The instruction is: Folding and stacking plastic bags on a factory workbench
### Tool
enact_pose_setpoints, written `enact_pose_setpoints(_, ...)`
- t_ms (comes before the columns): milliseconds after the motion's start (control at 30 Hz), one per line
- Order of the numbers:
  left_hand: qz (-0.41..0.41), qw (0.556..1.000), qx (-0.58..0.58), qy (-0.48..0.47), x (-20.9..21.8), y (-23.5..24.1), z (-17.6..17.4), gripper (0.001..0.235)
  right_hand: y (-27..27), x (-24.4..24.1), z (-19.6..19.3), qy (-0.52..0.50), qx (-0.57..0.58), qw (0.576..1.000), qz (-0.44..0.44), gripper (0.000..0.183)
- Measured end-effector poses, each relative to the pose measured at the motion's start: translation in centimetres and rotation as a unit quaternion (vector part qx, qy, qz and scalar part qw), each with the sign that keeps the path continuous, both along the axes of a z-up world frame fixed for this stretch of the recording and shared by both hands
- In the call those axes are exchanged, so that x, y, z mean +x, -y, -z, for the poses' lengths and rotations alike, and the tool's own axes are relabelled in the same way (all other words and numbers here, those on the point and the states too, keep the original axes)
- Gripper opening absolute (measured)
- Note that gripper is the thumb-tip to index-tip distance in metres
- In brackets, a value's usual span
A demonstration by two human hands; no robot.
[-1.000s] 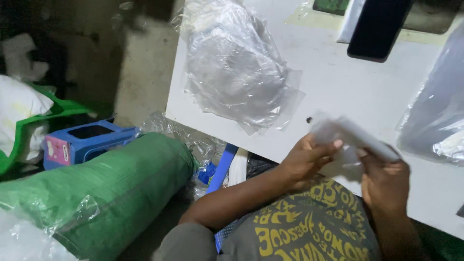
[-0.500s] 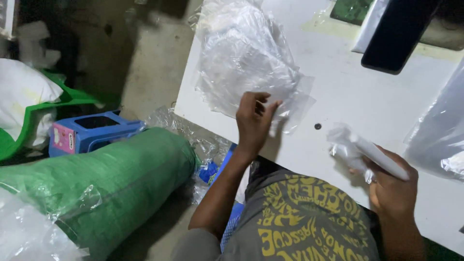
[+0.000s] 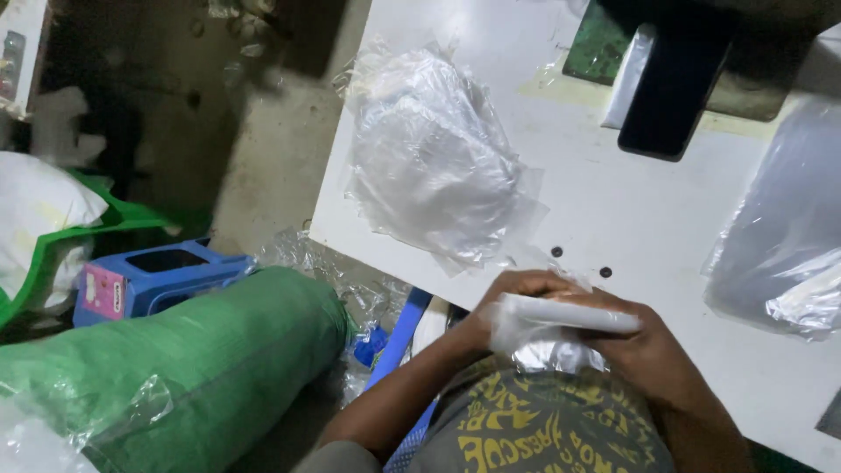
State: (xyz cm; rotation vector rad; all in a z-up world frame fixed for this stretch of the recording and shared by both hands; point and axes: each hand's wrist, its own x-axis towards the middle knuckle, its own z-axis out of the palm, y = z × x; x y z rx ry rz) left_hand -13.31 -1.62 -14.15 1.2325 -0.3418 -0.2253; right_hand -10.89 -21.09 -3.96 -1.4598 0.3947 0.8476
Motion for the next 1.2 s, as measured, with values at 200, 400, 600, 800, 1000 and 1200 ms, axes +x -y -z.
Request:
enact_pose_setpoints(200, -0.015, 0.894, -0.279, -0.35, -0.5, 4.4, 0.5, 0.016, 6.7, -2.2, 10.3, 0.222, 0.093, 0.967, 0.078, 0.03)
enact_pose_setpoints(400, -0.035, 0.924, -0.313, -0.218, 3.2, 6.2, -4.4, 0.037, 2.8, -2.8, 6.0, 0.59, -0.082, 0.757, 0.267, 0.031)
enact_pose_setpoints(600, -0.209, 0.951, 0.13, 0.188, 3.4, 5.5, -7.3, 0.016, 2.5, -1.0, 3.7, 0.484, -0.151, 0.85, 0.141, 0.078)
enact_pose_setpoints(800, -0.258, 0.899, 0.266, 0.233, 4.7, 6.4, -6.1, 0.027, 1.3, -2.8, 8.0, 0.579, -0.237, 0.779, 0.033, 0.032)
enact_pose_setpoints(1000, -0.166, 0.813, 0.317, 0.459, 2.4, 7.9, 1.0, 0.023, 4.7, -2.4, 10.5, 0.081, 0.167, 0.912, 0.366, 0.015)
enact_pose_setpoints(1200, -0.111, 0.88, 0.178, 0.426, 1.1, 10.2, -2.8, 0.035, 5.4, -2.7, 8.8, 0.055, 0.141, 0.97, 0.192, 0.016)
